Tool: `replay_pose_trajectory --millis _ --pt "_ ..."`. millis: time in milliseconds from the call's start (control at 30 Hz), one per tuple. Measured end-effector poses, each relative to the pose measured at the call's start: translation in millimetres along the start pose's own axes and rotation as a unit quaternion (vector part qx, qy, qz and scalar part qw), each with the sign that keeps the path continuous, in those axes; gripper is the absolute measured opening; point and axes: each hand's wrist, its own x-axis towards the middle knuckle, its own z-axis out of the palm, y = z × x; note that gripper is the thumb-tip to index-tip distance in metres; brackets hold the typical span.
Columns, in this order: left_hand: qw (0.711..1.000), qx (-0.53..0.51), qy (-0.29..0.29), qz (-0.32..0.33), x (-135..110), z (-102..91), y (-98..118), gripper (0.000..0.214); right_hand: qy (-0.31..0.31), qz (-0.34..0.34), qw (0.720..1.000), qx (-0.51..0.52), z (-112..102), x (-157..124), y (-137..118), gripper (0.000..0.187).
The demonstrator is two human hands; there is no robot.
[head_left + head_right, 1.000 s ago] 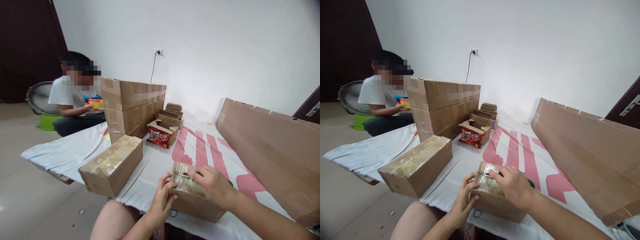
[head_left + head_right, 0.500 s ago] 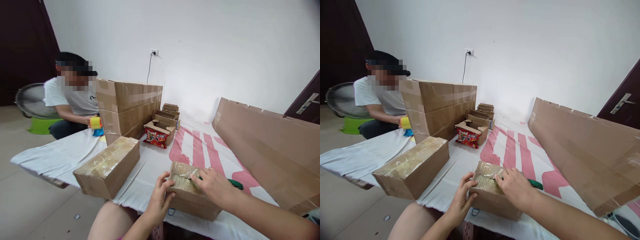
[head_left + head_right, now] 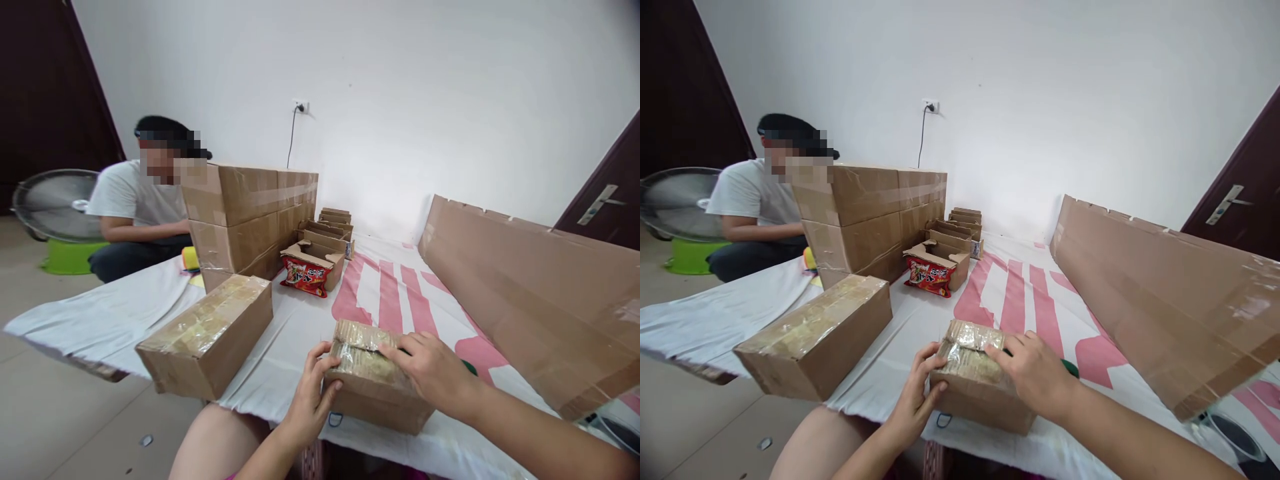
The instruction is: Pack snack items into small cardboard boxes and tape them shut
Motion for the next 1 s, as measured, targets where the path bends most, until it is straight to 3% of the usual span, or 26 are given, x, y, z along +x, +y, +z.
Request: replay_pose_trajectory --millis 200,400,567,667,733,800,867,1000 --pt "1.000 0.027 -0.010 -0.002 1.8 -2.1 2.3 0.023 -0.068 0.010 0.996 -0.054 12.2 15.8 -15.1 0.040" --pt "0.999 0.037 -0.008 0.004 3.3 -2.7 5.4 0.021 -0.171 0.025 0.981 -0.085 9.1 0.9 -1.3 0.022" --pt "1.000 0.029 -0.006 0.000 3.8 -2.9 6.4 0.022 -0.123 0.064 0.990 -0.012 -7.3 -27.2 18.5 0.044" --pt "1.000 0.021 0.003 0.002 3.9 -2.5 7.1 0.021 -0.043 0.131 0.988 0.066 -8.8 -47.4 32.4 0.042" --pt "1.000 0.013 0.001 0.000 2.5 -1.4 7.0 0.022 0.021 0.203 0.973 0.106 4.0 -63.1 42.4 0.040" --pt "1.000 0.002 0.003 -0.002 -0.3 0.9 5.5 0.027 0.045 0.284 0.949 0.128 28.0 -79.9 50.0 0.040" --pt "1.000 -0.021 0.014 -0.003 -3.9 4.1 1.7 0.038 0.021 0.337 0.929 0.151 57.2 -95.3 51.9 0.040" --pt "0.988 -0.125 0.073 -0.052 -8.8 9.9 -12.7 0.051 -0.052 0.327 0.920 0.208 102.4 -115.2 39.3 0.039"
